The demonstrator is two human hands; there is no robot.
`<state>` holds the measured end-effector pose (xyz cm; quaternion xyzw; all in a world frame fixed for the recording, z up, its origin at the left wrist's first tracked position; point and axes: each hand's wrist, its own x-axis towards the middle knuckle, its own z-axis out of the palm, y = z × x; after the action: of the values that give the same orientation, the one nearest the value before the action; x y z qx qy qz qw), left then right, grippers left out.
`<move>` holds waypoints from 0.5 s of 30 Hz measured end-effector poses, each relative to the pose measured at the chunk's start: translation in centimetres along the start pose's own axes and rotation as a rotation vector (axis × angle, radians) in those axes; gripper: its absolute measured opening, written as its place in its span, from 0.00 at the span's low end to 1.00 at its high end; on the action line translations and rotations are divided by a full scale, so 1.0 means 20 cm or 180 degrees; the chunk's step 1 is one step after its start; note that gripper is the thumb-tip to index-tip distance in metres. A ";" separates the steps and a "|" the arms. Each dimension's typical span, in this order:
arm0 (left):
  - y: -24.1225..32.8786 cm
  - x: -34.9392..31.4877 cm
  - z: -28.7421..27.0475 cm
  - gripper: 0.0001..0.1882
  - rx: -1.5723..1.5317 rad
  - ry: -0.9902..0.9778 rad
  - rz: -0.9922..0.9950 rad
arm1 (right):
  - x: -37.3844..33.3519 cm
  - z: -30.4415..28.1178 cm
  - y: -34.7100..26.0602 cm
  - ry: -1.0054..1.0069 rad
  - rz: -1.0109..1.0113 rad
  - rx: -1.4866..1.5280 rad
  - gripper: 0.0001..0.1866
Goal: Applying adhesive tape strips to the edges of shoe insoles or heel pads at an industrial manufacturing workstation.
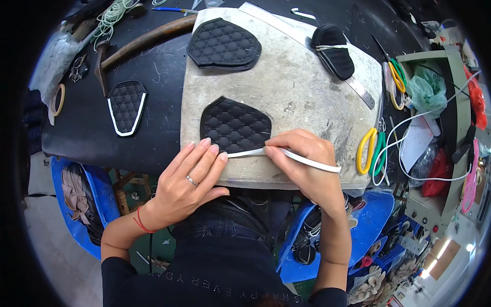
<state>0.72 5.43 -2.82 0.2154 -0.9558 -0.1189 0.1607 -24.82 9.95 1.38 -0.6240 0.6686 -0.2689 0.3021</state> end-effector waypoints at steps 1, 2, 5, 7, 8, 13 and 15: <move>0.00 0.01 0.00 0.33 0.0082 0.0017 0.0040 | 0.00 0.01 0.01 0.0080 -0.0116 -0.0012 0.08; 0.01 0.01 0.01 0.33 0.0099 0.0011 0.0032 | 0.00 0.02 0.00 0.0079 -0.0130 0.0001 0.08; 0.08 0.06 0.05 0.34 0.0405 0.0086 -0.0266 | 0.00 0.09 -0.01 0.0413 -0.0479 -0.0717 0.04; 0.09 0.09 0.06 0.35 0.0373 0.0055 -0.0288 | 0.00 0.11 -0.03 0.0498 -0.0622 -0.0998 0.05; 0.09 0.11 0.07 0.35 0.0346 0.0042 -0.0342 | 0.00 0.11 -0.03 0.0560 -0.0792 -0.1287 0.06; 0.12 0.02 0.02 0.47 -0.0198 0.0044 -0.0277 | -0.14 0.29 -0.14 0.0695 -0.0785 -0.0999 0.08; 0.15 0.00 0.09 0.46 -0.0143 -0.0027 -0.0239 | -0.16 0.32 -0.13 0.0869 -0.0625 -0.0933 0.10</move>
<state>-0.93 8.29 -3.56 0.2470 -0.9448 -0.1472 0.1569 -18.25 12.96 -0.71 -0.6812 0.6713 -0.2789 0.0873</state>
